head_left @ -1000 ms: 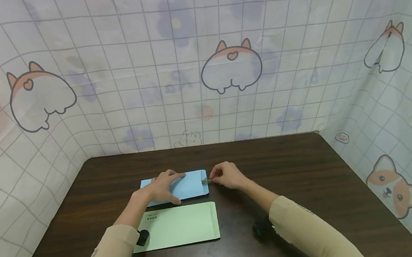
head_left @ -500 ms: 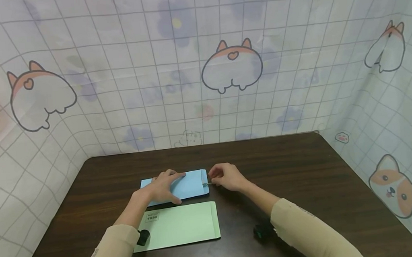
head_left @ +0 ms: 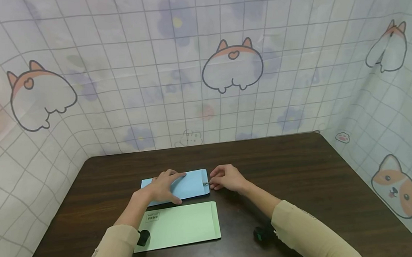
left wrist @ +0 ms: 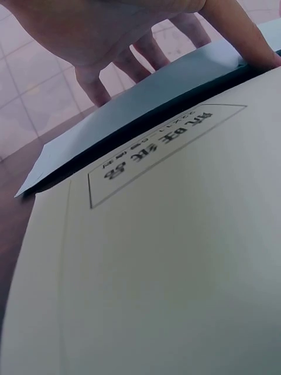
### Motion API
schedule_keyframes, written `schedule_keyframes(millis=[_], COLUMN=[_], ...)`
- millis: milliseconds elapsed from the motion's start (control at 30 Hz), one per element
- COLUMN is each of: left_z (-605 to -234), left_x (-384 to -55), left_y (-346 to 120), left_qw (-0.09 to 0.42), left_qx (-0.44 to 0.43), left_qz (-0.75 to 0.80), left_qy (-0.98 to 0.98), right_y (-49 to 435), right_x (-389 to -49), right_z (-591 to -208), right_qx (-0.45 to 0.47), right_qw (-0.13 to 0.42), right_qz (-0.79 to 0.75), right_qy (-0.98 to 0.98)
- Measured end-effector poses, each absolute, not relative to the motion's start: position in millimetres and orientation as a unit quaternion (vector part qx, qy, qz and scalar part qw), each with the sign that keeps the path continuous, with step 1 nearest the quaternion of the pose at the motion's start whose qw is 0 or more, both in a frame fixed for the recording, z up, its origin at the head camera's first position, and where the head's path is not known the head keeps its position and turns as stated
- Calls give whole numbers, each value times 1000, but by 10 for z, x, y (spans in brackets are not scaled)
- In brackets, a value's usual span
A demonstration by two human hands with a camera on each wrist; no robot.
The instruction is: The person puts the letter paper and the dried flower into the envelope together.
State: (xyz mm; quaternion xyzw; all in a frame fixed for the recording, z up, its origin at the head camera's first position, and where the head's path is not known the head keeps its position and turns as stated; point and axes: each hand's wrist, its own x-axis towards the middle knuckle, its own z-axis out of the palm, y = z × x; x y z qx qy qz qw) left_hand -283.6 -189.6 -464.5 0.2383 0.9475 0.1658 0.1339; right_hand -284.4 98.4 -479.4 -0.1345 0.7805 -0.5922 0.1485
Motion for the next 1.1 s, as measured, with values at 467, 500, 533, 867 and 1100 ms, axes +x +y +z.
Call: schedule_keyframes(millis=[467, 500, 533, 867, 1100], left_z=[-4632, -4631, -4629, -4609, -4631], left_x=[-2810, -2810, -2810, -2817, -2822], left_y=[-1863, -1861, -1859, -1872, -1914], left_qw=[140, 140, 140, 147, 145], left_qx=[233, 234, 234, 236, 249], left_qz=[173, 173, 172, 162, 152], left_qy=[947, 947, 946, 947, 945], right_y=[937, 932, 924, 884, 977], right_x=[-2851, -2852, -2854, -2811, -2807], right_z=[-4788, -4790, -4793, -4783, -4804], right_qx=[-132, -134, -138, -161, -154], right_qw=[164, 166, 166, 160, 151], right_qz=[-606, -606, -605, -568, -564], right_qy=[767, 766, 767, 791, 797])
